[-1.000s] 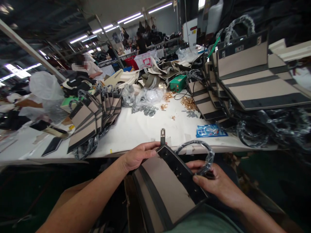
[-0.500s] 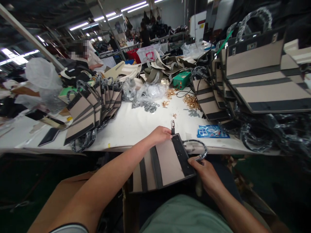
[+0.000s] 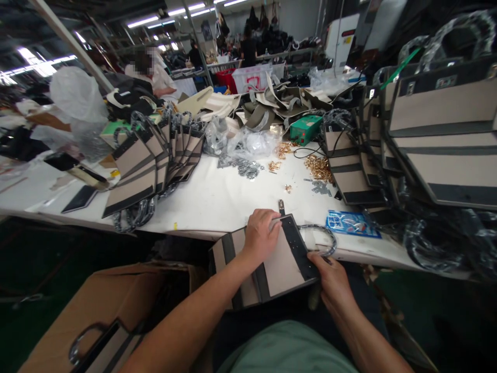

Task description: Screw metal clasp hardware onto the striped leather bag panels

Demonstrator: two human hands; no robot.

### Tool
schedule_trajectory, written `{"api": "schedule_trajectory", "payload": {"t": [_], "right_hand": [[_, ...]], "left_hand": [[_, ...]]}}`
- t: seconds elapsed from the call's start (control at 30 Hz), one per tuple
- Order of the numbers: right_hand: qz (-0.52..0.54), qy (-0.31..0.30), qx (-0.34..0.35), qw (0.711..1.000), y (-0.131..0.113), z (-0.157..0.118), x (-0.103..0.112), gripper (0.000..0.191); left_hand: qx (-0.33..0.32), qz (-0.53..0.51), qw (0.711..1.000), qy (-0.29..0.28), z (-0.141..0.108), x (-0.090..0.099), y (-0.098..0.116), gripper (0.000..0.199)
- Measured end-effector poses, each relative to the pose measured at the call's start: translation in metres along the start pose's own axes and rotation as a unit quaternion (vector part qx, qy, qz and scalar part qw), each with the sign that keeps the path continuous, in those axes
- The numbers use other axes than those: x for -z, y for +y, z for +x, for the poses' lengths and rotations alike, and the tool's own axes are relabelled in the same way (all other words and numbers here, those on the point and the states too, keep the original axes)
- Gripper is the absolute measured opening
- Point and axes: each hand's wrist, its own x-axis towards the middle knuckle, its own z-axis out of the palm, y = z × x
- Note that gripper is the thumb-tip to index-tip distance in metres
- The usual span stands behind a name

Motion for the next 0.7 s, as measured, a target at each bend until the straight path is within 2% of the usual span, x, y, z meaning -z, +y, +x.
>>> {"api": "schedule_trajectory", "payload": {"t": [0.07,0.13,0.27,0.37,0.47,0.57,0.63,0.7], "right_hand": [[0.009,0.012,0.007,1.000,0.003,0.001,0.000,0.035],[0.002,0.009,0.011,1.000,0.005,0.002,0.000,0.035],[-0.076,-0.021,0.000,0.997,0.000,0.004,0.004,0.038],[-0.163,-0.058,0.035,0.984,-0.014,0.000,0.015,0.043],[-0.277,-0.091,0.055,0.955,-0.035,-0.011,0.034,0.050],[-0.393,-0.067,0.090,0.913,-0.066,-0.025,0.046,0.051],[-0.449,-0.040,0.177,0.875,-0.089,-0.027,0.041,0.047],[-0.470,-0.033,0.280,0.836,-0.110,-0.017,0.023,0.041]], "left_hand": [[-0.098,0.038,0.994,-0.006,-0.019,0.001,0.001,0.025],[-0.149,0.075,0.985,-0.031,-0.033,0.001,-0.002,0.031],[-0.154,0.124,0.978,-0.062,-0.044,-0.001,-0.011,0.033],[-0.158,0.148,0.974,-0.066,-0.044,-0.003,-0.012,0.037],[-0.161,0.169,0.970,-0.065,-0.044,-0.005,-0.013,0.040],[-0.162,0.188,0.966,-0.067,-0.044,-0.007,-0.013,0.041],[-0.167,0.201,0.963,-0.068,-0.044,-0.008,-0.013,0.042],[-0.173,0.214,0.959,-0.066,-0.043,-0.008,-0.012,0.043]]}}
